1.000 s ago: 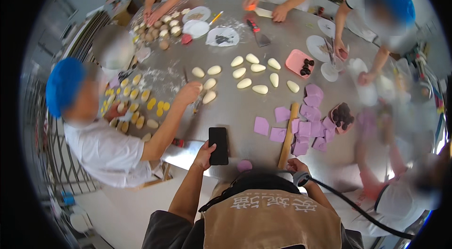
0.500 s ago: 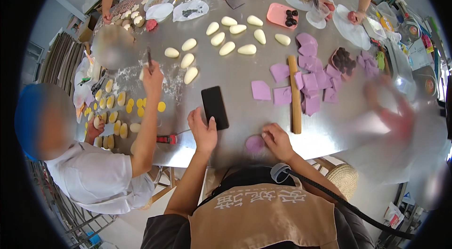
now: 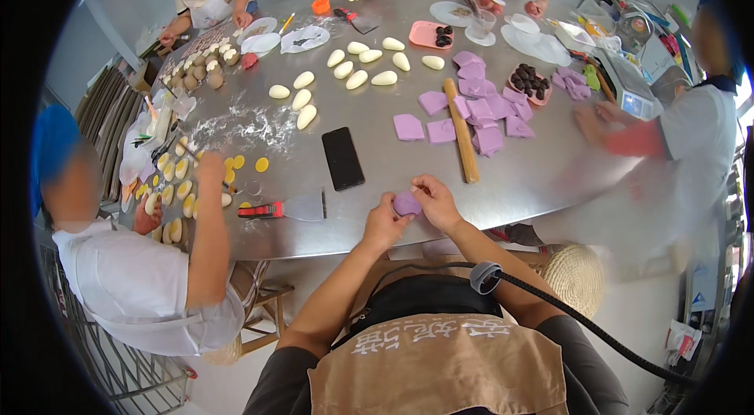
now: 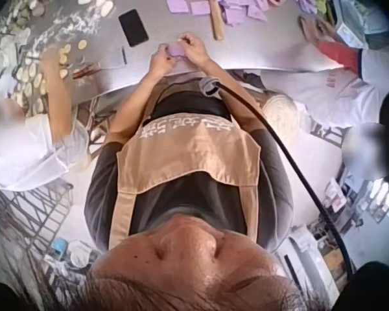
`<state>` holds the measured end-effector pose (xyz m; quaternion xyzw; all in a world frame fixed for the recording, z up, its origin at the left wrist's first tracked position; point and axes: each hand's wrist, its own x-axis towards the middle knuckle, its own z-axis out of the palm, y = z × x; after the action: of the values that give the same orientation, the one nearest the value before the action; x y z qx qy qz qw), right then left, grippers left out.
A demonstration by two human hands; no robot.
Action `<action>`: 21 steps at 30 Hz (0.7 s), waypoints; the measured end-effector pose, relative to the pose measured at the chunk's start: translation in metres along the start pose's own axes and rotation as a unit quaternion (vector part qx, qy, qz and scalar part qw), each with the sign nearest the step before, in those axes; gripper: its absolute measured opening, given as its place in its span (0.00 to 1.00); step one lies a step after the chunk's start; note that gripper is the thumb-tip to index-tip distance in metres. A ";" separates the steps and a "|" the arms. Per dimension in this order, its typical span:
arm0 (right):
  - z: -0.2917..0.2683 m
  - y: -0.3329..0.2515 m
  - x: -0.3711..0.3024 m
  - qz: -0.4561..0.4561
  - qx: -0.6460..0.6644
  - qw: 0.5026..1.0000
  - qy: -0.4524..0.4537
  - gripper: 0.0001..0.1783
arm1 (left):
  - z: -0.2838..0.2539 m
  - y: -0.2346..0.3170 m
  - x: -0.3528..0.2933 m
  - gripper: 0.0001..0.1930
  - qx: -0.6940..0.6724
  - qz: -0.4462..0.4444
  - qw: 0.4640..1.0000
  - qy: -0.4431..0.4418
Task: The person shapes purple dough pieces into oval forms by hand on a stainless steel table. They roll, pinch, and smooth each piece, placing finished items on the table. Other workers are also shaping dough nearby.
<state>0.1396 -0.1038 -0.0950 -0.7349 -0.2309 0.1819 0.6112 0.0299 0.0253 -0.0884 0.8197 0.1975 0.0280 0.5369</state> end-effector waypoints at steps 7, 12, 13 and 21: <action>-0.079 -0.067 -0.074 0.077 0.221 0.972 0.003 0.10 | -0.015 -0.012 -0.010 0.22 -0.168 -0.066 0.983 -0.020; -0.137 -0.211 -0.154 -0.228 0.279 0.932 -0.029 0.15 | -0.055 0.103 -0.093 0.19 -0.189 0.087 0.964 -0.165; -0.141 -0.232 -0.169 -0.281 0.310 0.904 -0.089 0.15 | -0.062 0.130 -0.111 0.22 -0.165 0.158 0.953 -0.201; -0.176 -0.332 -0.177 -0.530 0.217 0.649 -0.501 0.09 | -0.038 0.252 -0.164 0.17 -0.046 0.385 0.786 -0.481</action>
<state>0.0510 -0.2983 0.2610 -0.1302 -0.8061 0.2123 0.5368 -0.0569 -0.0866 0.1794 0.7090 -0.4199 -0.1567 0.5444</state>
